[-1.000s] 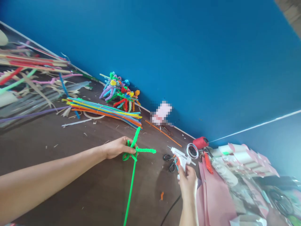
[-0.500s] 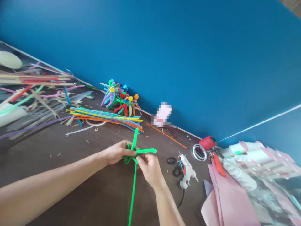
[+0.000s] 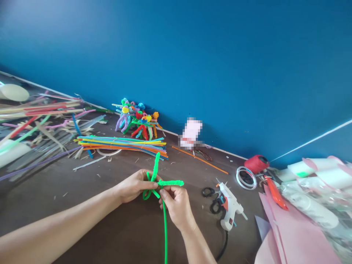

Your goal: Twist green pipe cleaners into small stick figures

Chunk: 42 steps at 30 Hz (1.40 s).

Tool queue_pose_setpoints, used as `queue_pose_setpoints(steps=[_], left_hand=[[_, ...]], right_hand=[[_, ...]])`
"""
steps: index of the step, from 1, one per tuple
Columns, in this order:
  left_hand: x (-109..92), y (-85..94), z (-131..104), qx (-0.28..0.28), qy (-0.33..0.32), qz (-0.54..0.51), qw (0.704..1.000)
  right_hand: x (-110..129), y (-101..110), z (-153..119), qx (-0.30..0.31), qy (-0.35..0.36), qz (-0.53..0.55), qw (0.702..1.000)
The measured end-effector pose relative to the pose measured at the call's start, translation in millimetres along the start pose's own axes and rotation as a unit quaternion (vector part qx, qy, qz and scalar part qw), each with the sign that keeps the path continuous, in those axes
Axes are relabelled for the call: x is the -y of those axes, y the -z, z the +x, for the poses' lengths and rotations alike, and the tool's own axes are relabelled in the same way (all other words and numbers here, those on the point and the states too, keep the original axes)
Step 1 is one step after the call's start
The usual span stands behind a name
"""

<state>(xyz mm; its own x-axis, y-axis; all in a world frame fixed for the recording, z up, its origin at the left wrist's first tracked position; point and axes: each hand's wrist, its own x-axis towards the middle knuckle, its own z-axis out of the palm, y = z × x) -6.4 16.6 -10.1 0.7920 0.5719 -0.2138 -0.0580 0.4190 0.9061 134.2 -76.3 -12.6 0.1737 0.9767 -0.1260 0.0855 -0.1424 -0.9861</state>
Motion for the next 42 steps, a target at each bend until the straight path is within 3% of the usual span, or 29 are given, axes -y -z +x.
queue_pose_setpoints(steps=[11, 24, 32, 38, 42], left_hand=[[3, -0.8, 0, -0.026, 0.006, 0.005, 1.000], [6, -10.2, 1, -0.109, -0.005, 0.036, 0.993], [10, -15.5, 0, -0.158, -0.037, 0.092, 0.982], [8, -14.7, -1, -0.135, -0.023, 0.079, 0.988], [10, -14.6, -2, -0.119, -0.029, 0.129, 0.984]], right_hand=[[1, 1, -1, 0.011, -0.005, -0.048, 0.999], [13, -4, -7, 0.011, 0.002, -0.121, 0.993], [8, -6, -6, 0.017, -0.019, -0.052, 0.998], [3, -7, -4, -0.028, -0.052, 0.054, 0.997], [1, -7, -4, -0.056, -0.054, 0.078, 0.994]])
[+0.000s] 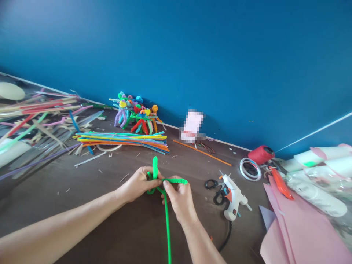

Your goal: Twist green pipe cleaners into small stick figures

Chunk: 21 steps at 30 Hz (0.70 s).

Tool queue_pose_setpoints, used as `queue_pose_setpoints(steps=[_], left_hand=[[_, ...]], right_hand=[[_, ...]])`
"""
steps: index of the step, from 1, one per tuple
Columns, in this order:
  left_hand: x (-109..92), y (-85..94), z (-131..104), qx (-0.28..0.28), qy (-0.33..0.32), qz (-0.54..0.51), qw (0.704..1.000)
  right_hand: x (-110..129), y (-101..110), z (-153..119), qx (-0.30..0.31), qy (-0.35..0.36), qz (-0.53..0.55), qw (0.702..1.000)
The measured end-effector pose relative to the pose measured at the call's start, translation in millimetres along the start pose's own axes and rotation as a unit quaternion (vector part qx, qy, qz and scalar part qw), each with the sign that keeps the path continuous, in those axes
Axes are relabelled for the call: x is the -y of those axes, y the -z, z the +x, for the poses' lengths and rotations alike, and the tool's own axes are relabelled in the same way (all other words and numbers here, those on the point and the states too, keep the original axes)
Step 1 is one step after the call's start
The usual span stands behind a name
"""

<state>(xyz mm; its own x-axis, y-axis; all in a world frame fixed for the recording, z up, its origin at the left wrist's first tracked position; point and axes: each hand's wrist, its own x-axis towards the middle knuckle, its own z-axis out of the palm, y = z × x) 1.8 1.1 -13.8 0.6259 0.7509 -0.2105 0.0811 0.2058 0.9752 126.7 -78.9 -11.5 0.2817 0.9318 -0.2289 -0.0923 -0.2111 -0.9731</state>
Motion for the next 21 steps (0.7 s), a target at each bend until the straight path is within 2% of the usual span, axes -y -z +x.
queue_pose_setpoints(steps=[5, 8, 13, 21], left_hand=[[-4, 0.1, -3, 0.026, 0.001, 0.009, 1.000], [-8, 0.9, -4, 0.063, 0.026, -0.065, 0.996], [-10, 4.0, -2, 0.071, 0.090, -0.174, 0.978], [-10, 13.2, 1, 0.126, 0.134, -0.173, 0.968]], right_hand=[[-1, -1, 0, -0.011, 0.006, 0.006, 1.000], [-1, -1, 0, -0.010, 0.025, 0.008, 1.000], [4, -2, -4, 0.009, 0.076, -0.069, 0.995], [10, -1, -9, 0.025, 0.149, -0.159, 0.976]])
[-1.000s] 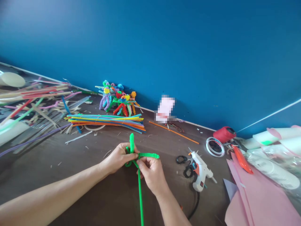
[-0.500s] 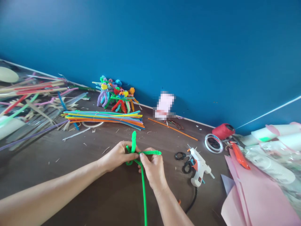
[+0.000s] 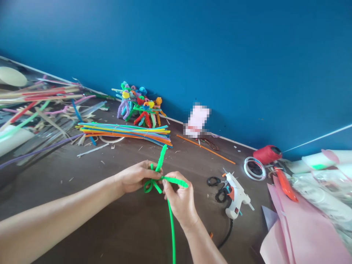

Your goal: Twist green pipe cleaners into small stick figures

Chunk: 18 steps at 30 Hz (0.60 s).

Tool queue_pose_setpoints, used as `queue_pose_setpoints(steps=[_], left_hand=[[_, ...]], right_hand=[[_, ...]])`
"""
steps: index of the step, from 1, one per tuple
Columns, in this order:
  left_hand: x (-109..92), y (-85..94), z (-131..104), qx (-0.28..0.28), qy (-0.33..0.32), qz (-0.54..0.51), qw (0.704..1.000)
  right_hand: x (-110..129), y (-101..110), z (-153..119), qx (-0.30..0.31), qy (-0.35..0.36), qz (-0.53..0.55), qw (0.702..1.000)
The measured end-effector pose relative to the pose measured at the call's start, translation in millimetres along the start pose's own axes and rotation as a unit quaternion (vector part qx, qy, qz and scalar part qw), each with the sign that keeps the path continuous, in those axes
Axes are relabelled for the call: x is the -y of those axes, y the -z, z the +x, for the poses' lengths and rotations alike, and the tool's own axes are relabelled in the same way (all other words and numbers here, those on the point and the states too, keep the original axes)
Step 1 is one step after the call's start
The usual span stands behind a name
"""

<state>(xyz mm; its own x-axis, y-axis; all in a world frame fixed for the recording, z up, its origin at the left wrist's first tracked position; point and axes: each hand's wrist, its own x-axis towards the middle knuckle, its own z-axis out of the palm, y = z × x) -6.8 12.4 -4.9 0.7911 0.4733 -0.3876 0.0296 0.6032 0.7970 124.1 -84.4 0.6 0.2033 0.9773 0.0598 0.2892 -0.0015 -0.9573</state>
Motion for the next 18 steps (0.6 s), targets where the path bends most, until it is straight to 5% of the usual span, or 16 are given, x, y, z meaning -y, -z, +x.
queue_pose_setpoints(steps=[18], left_hand=[[-6.3, -3.6, -4.6, 0.029, 0.035, -0.028, 0.999]], right_hand=[[3.0, 3.7, -5.4, 0.024, 0.056, -0.076, 0.995]])
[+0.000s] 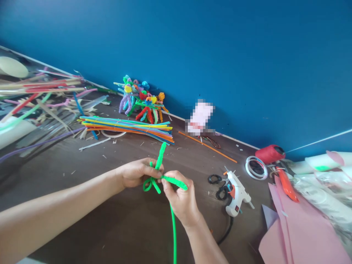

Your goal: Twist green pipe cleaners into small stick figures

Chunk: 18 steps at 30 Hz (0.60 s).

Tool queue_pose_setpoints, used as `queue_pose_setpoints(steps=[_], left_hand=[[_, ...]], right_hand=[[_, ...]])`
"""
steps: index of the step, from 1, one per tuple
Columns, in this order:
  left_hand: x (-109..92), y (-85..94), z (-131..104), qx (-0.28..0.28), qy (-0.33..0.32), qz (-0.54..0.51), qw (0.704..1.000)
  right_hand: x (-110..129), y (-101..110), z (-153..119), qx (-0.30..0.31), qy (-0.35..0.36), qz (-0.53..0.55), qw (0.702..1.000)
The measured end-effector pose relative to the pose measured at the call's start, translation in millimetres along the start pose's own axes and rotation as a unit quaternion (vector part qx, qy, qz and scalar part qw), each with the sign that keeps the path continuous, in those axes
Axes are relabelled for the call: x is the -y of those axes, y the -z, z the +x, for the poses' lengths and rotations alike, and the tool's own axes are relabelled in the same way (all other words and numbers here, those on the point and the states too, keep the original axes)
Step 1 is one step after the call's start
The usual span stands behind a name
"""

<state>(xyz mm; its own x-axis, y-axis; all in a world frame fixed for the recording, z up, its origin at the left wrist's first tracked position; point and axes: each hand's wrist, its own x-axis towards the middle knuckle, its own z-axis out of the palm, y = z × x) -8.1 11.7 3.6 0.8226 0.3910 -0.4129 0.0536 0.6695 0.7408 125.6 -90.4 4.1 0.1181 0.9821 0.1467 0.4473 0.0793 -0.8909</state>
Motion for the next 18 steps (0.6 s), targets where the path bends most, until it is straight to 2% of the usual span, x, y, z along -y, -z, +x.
queue_pose_setpoints(steps=[10, 18], left_hand=[[0.6, 2.6, 0.3, 0.018, 0.012, 0.000, 1.000], [2.2, 2.7, 1.7, 0.014, -0.004, 0.006, 1.000]], right_hand=[[3.8, 2.3, 0.8, 0.005, 0.018, -0.034, 0.999], [3.7, 1.4, 0.1, 0.001, -0.002, 0.000, 1.000]])
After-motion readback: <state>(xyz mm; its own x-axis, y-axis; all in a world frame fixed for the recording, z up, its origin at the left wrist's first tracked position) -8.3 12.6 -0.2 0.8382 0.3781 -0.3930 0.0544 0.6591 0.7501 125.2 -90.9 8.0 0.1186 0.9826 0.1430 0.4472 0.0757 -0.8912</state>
